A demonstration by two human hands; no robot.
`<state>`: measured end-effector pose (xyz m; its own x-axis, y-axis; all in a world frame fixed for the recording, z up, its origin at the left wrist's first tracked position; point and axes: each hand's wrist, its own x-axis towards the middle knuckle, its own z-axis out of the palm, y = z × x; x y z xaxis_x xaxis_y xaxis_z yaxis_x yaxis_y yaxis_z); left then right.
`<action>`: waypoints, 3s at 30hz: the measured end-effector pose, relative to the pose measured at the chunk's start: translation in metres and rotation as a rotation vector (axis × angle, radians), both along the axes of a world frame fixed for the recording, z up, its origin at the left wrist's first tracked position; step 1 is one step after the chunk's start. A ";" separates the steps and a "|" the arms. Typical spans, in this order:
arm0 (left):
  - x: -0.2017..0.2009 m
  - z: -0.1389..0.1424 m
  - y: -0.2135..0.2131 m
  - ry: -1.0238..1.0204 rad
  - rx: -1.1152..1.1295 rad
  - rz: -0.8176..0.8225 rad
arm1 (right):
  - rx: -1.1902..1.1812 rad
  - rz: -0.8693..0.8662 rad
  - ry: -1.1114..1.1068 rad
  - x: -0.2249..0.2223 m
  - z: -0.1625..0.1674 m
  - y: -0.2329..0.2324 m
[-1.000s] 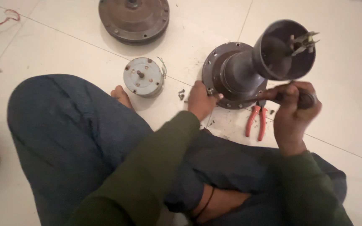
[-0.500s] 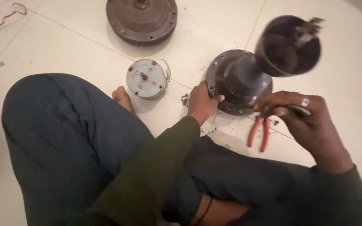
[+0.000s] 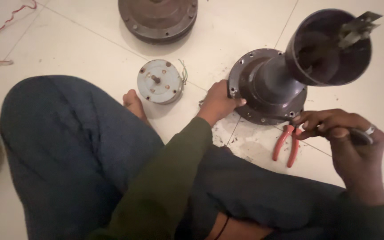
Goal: The person sits on the floor and disassembles a pedestal fan, unscrewing fasteners from the fan's motor housing and base. They use pliers and a screwdriver to loosen screws, remove small hardware, and separate the fan housing from its base while handling the parts one at a time.
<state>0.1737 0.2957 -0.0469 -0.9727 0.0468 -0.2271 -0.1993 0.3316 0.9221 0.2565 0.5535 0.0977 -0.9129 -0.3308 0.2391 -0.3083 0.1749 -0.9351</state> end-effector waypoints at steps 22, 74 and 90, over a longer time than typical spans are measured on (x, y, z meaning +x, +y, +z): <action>-0.025 0.001 0.011 0.000 -0.151 0.124 | 1.324 -0.224 -0.096 -0.003 0.055 0.004; -0.056 -0.012 0.039 0.459 -0.254 0.330 | 1.743 0.112 -0.027 0.027 0.057 -0.023; -0.057 -0.009 0.039 0.446 -0.242 0.320 | 1.763 0.121 -0.074 0.029 0.064 -0.041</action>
<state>0.1172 0.3349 -0.0557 -0.9340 -0.2658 0.2389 0.0653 0.5303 0.8453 0.2853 0.5124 0.1622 -0.8573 -0.1862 -0.4800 -0.3646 0.8778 0.3107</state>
